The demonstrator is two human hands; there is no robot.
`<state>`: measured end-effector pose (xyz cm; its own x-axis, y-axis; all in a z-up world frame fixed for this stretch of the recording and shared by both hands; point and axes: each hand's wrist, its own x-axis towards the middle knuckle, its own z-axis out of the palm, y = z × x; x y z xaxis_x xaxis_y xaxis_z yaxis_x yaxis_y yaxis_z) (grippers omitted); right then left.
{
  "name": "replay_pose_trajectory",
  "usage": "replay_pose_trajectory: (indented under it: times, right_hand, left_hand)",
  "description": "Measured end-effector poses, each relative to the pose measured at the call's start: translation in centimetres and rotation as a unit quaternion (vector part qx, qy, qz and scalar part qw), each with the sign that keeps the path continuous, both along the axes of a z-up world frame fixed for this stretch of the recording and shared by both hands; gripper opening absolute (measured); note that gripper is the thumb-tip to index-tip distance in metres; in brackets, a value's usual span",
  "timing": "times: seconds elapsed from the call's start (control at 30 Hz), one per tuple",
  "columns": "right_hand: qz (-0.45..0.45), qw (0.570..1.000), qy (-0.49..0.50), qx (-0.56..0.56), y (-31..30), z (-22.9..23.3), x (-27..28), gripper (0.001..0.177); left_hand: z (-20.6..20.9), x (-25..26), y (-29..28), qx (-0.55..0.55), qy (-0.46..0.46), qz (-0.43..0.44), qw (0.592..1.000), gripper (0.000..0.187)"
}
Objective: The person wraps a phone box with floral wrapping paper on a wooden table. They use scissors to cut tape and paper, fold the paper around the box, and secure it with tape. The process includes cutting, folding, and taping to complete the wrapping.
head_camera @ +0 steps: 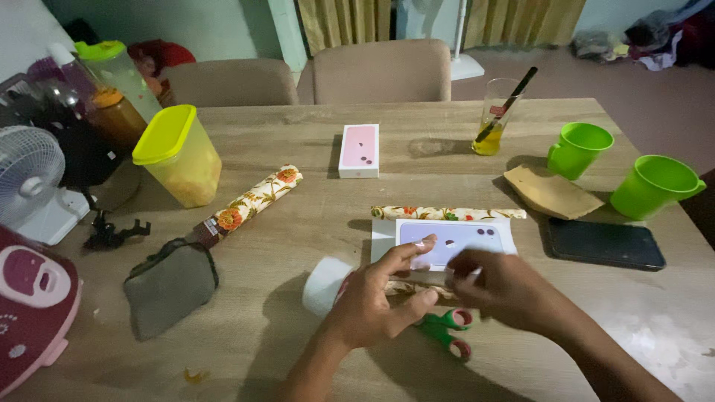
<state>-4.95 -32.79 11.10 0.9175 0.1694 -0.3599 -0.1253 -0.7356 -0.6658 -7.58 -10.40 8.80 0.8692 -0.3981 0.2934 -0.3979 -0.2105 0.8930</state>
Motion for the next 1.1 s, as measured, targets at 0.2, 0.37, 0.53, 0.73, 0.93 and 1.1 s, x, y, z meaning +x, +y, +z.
replay_pose_trajectory:
  times: [0.2,0.37,0.53,0.73,0.93,1.1]
  right_hand:
    - [0.098,0.899,-0.406,0.133,-2.1,0.2,-0.5,0.045]
    - [0.130,0.910,-0.375,0.121,-1.8,0.0,-0.5,0.039]
    - [0.137,0.945,-0.259,0.145,-2.1,0.8,0.7,0.032]
    - [0.138,0.962,-0.199,0.127,-2.3,0.5,1.4,0.024]
    - [0.150,0.950,-0.221,0.163,-3.7,-0.8,1.6,0.021]
    - [0.065,0.955,-0.190,0.217,-6.4,-2.3,2.6,0.018]
  left_hand:
    - [-0.3,-0.1,-0.2,0.000,-0.004,-0.027,1.000,0.062]
    - [-0.2,-0.1,-0.7,0.058,-0.035,-0.027,0.997,0.063]
    - [-0.2,-0.2,-0.8,0.088,-0.039,-0.029,0.995,0.061]
    - [-0.5,0.0,-1.3,0.115,-0.034,-0.026,0.992,0.060]
    - [-0.3,0.1,-1.8,0.135,-0.046,-0.027,0.989,0.063]
    - [0.2,0.4,-2.4,0.124,0.002,-0.030,0.992,0.062]
